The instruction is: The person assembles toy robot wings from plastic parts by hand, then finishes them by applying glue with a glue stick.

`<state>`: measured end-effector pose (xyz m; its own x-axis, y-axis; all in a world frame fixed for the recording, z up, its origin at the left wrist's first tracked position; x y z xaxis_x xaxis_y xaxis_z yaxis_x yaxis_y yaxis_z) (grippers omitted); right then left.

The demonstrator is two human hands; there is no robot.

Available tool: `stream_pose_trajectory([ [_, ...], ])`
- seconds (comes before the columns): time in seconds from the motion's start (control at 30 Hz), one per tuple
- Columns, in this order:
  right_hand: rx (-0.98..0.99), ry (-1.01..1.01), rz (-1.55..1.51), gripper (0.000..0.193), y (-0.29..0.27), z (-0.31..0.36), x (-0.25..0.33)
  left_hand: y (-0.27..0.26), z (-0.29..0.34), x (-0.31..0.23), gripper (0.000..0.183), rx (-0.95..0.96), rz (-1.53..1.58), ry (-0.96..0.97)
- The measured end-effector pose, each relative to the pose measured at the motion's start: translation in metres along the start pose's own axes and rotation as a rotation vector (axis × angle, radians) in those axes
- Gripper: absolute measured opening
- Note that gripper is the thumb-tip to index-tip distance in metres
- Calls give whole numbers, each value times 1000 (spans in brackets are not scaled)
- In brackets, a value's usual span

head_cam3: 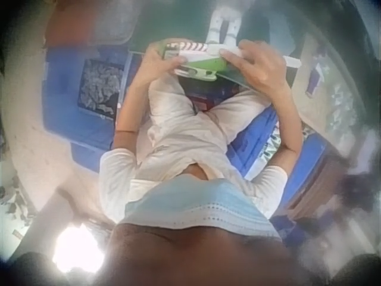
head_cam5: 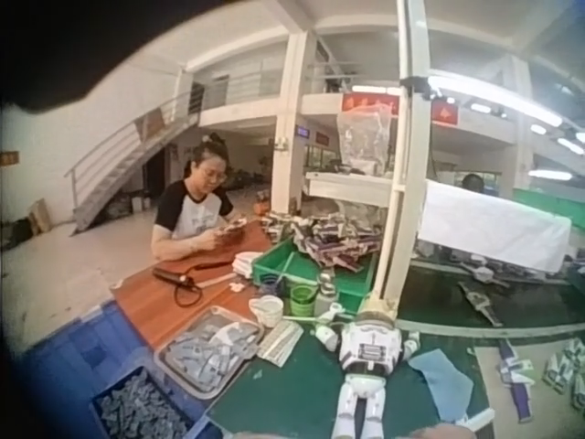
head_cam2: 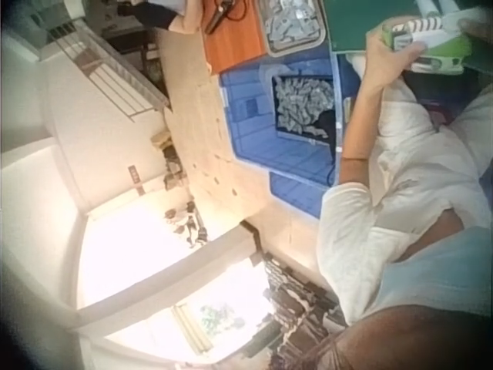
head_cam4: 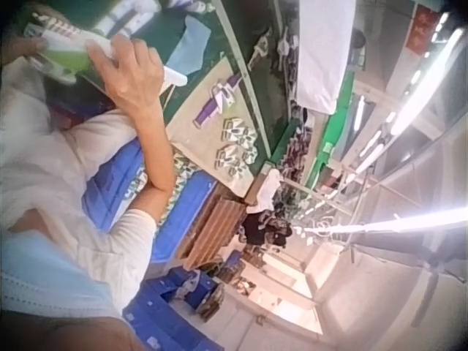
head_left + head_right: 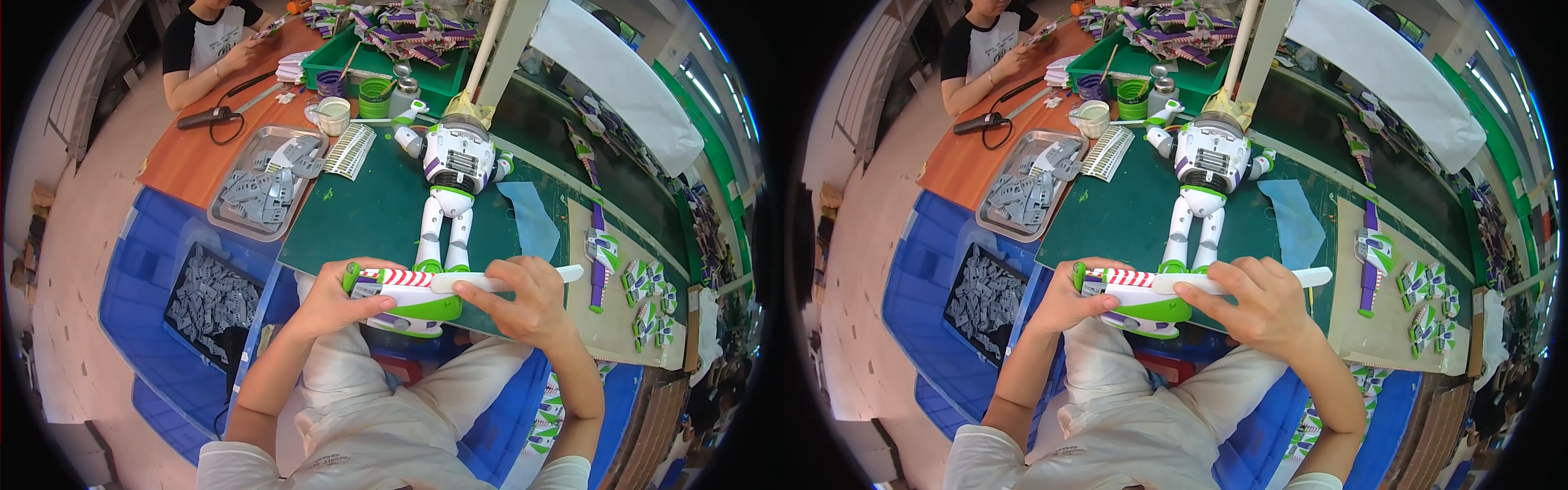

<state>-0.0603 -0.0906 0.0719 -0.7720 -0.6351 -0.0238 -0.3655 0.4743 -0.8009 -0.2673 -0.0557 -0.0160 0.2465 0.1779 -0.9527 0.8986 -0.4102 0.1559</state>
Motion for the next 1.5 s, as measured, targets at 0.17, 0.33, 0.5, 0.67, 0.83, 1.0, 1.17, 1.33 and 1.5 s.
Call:
stream_pose_trajectory([
  [0.17,-32,78,-119,46,-3,7,-10,-3,0,-1,43,-28,53,-9],
  [0.33,25,53,-154,49,7,1,-3,-1,-3,-5,38,33,-19,57],
  [0.5,1,266,-143,44,8,22,-39,-10,-1,-2,38,-66,23,19],
  [0.67,-21,447,6,35,37,48,-81,-10,-11,7,35,-158,8,85],
  [0.83,-12,685,-450,42,40,10,-26,14,-32,29,32,-441,231,121],
  [1.0,-101,802,-306,53,83,-34,-63,58,-88,51,40,-499,456,179],
  [1.17,-203,710,-53,44,116,-73,-114,33,-146,96,37,-496,152,177],
  [1.33,-148,700,31,39,144,-94,-136,10,-168,116,42,-504,-71,130],
  [1.5,-159,665,-19,34,141,-106,-139,-20,-204,153,46,-537,468,39],
])
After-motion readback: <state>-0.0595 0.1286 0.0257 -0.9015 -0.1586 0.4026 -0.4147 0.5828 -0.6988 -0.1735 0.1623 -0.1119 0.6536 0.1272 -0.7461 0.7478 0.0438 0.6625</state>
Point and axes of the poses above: each hand's wrist, its own z-axis away from the middle knuckle, its own y-axis out of the palm, x = y × z, the point moved 5 cm from there along -z, towards the middle knuckle, and after that the axes turned 15 degrees about y, right-handed, at the moved point
